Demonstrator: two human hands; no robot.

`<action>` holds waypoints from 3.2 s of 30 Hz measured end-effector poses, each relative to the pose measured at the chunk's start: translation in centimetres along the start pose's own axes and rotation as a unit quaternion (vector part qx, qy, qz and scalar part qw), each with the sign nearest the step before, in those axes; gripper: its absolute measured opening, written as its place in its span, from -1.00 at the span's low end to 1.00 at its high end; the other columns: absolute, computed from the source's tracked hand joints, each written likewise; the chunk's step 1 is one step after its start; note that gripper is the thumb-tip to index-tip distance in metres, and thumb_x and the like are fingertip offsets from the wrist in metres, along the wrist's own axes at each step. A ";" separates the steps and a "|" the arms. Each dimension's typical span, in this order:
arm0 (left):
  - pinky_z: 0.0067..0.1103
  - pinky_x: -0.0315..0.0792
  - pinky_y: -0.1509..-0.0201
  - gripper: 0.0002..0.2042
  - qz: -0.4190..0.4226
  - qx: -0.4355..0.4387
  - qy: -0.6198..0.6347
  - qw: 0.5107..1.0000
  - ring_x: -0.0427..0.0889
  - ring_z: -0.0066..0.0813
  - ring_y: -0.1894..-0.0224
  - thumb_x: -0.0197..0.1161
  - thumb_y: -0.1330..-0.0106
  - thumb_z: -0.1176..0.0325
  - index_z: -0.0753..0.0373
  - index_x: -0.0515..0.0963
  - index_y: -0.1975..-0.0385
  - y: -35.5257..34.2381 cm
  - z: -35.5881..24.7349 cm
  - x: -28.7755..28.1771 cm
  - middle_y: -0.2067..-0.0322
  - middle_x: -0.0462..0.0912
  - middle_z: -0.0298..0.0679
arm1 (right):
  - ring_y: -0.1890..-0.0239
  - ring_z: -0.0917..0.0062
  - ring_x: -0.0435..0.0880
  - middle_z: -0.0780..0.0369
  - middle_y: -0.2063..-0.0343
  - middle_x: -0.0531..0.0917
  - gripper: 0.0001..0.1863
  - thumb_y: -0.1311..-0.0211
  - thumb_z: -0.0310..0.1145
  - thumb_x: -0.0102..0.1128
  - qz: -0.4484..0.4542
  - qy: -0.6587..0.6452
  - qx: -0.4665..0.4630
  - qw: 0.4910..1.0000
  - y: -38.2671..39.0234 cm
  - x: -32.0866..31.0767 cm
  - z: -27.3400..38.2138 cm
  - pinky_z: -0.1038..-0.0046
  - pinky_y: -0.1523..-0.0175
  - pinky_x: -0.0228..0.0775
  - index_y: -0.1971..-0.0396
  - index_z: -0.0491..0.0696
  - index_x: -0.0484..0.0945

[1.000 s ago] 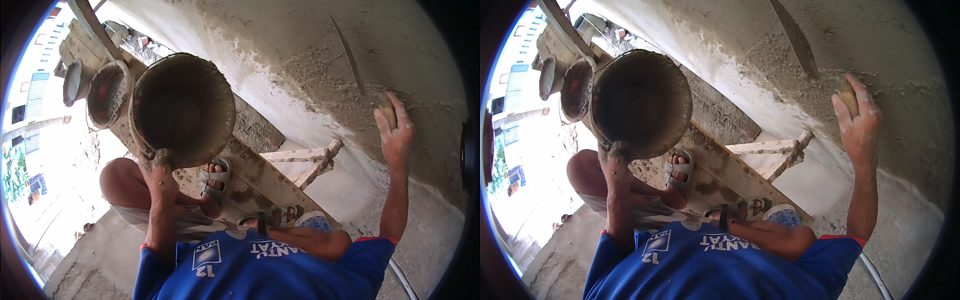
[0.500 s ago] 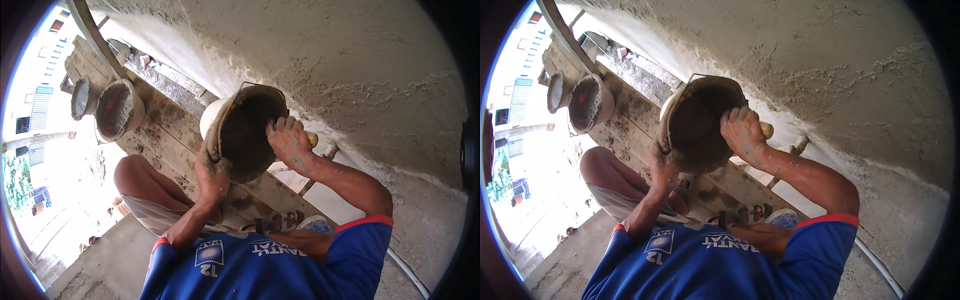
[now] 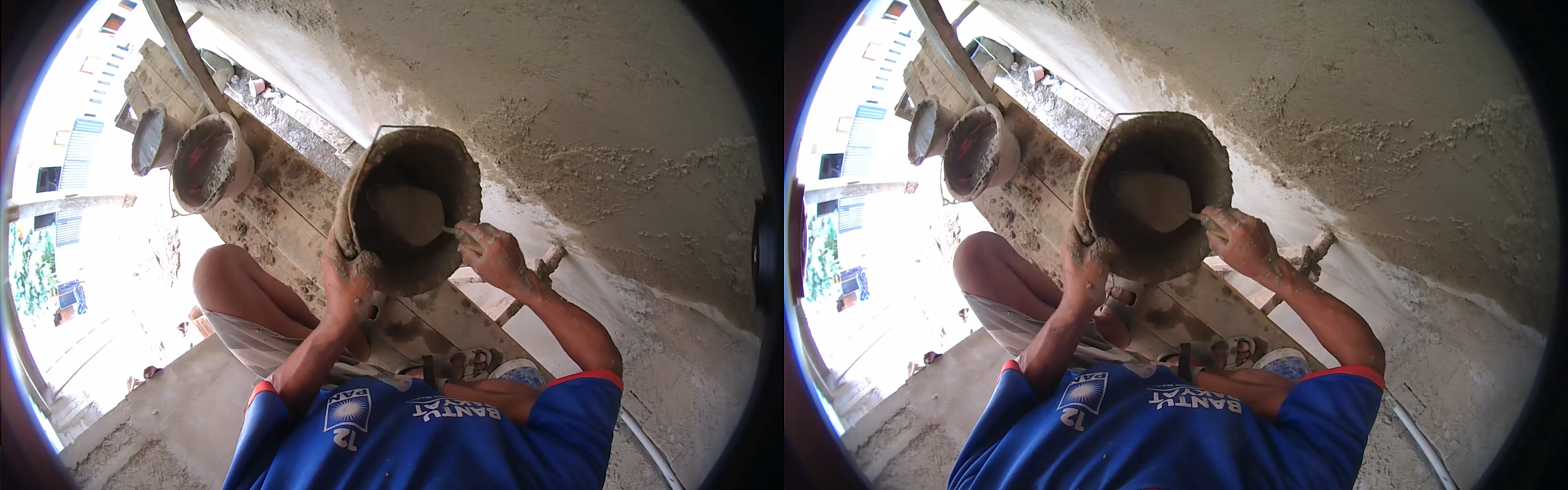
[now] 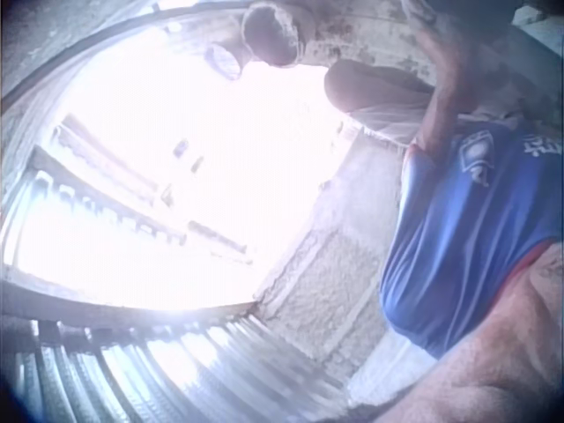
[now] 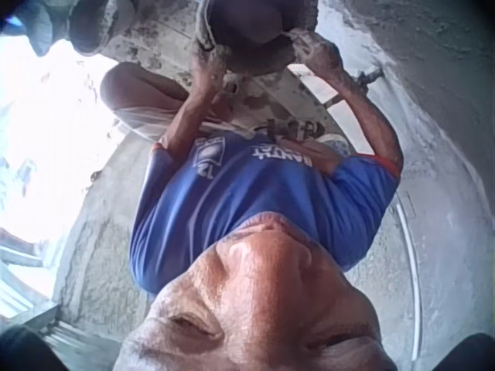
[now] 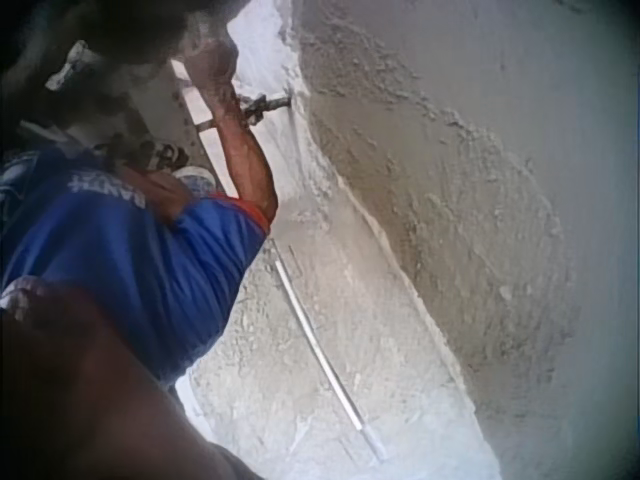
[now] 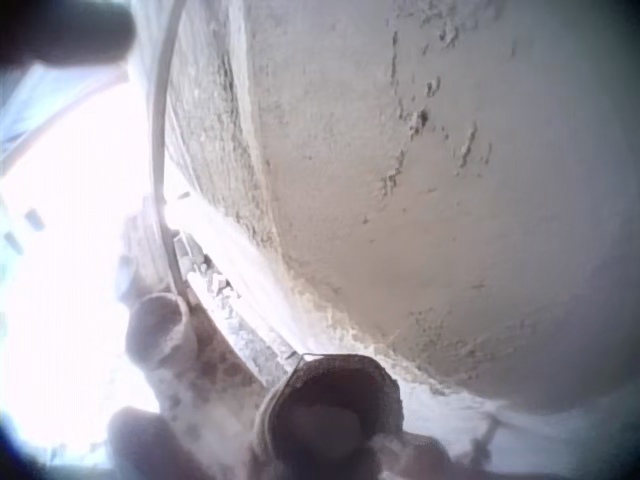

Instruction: The person applies wet plaster from a bucket onto a wall using a trowel and then smooths it using a long wooden board.

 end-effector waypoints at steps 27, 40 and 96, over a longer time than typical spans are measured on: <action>-0.65 0.40 0.32 -0.57 -0.158 -0.129 0.125 0.971 0.46 -0.54 0.35 0.04 -0.04 0.55 0.33 0.27 0.00 -3.1 -0.8 -7.8 0.29 0.45 -0.27 | 0.21 0.36 0.56 0.11 0.23 0.55 -0.64 -0.09 -0.35 0.10 -0.089 0.194 0.148 0.966 -5.2 -16.2 4.8 0.40 0.12 0.45 0.06 -0.02 0.42; -0.57 0.37 0.05 -0.35 0.010 -0.016 -0.028 0.999 0.48 -0.41 0.09 0.07 0.11 0.68 0.28 0.23 -0.13 -0.8 -2.2 1.7 0.11 0.49 -0.15 | 0.42 0.47 0.44 0.23 0.49 0.45 -0.77 0.05 -0.37 0.05 0.043 0.556 -0.080 0.826 -3.5 -6.0 6.5 0.43 0.39 0.26 0.33 -0.06 0.48; -0.66 0.35 0.09 -0.52 0.272 -0.002 0.047 0.961 0.43 -0.61 0.14 0.13 -0.11 0.43 0.38 0.23 -0.06 -10.0 -10.2 -4.5 0.16 0.48 -0.29 | 0.39 0.34 0.53 0.15 0.43 0.40 -0.74 0.03 -0.46 0.05 0.098 0.376 -0.036 0.921 -2.4 -10.8 8.8 0.33 0.38 0.41 0.25 -0.04 0.46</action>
Point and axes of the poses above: each hand's wrist, its own y-axis away from the middle knuckle, its own x-axis out of the palm, z = x × y, the point moved 1 cm from there along -y, towards the middle knuckle
